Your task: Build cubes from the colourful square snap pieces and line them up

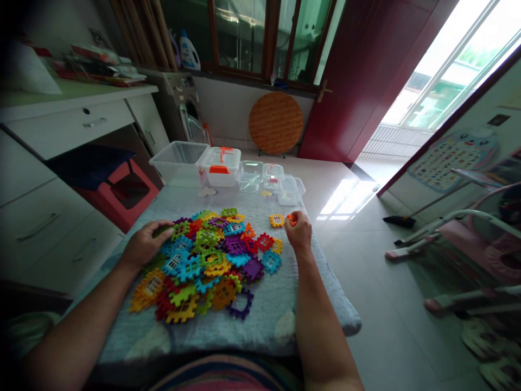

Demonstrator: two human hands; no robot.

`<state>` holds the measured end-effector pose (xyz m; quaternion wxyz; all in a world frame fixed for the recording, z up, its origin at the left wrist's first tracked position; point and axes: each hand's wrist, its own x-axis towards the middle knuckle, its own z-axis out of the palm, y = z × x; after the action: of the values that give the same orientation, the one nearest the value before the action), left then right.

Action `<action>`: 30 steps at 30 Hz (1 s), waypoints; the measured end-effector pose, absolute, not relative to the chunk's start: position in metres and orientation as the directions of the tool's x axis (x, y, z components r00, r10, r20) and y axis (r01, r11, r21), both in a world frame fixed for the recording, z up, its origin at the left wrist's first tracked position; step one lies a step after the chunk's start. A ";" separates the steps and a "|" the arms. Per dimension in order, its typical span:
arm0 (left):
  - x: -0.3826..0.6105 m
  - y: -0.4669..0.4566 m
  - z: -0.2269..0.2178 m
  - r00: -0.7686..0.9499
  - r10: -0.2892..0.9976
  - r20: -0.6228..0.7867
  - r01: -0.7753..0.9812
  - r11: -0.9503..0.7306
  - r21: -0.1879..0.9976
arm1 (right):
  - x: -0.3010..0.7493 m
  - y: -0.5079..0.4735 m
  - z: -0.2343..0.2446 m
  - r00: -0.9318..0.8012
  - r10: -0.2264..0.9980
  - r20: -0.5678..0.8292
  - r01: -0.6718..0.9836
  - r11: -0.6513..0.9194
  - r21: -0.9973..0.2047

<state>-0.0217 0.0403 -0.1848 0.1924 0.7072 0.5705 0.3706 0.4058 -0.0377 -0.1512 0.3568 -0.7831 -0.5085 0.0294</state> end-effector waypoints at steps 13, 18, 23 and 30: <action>-0.020 0.039 -0.183 0.060 0.957 0.285 0.657 -0.253 0.711 | 0.383 -0.053 -0.150 0.019 0.998 0.054 0.776 0.019 -0.630; -0.019 0.038 -0.181 0.055 0.957 0.285 0.659 -0.249 0.709 | 0.375 -0.050 -0.153 0.154 0.950 0.272 0.634 0.116 -0.764; -0.018 0.037 -0.179 0.052 0.960 0.274 0.662 -0.239 0.711 | 0.360 -0.052 -0.146 0.023 0.960 0.278 0.706 0.181 -0.685; -0.017 0.036 -0.178 0.058 0.958 0.280 0.666 -0.246 0.704 | 0.350 -0.061 -0.136 -0.216 0.951 0.220 0.685 0.308 -0.660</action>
<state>-0.0171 0.0364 -0.1779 0.1997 0.6993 0.5807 0.3658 0.3504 -0.0609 -0.1358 0.3060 -0.5464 -0.7486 0.2178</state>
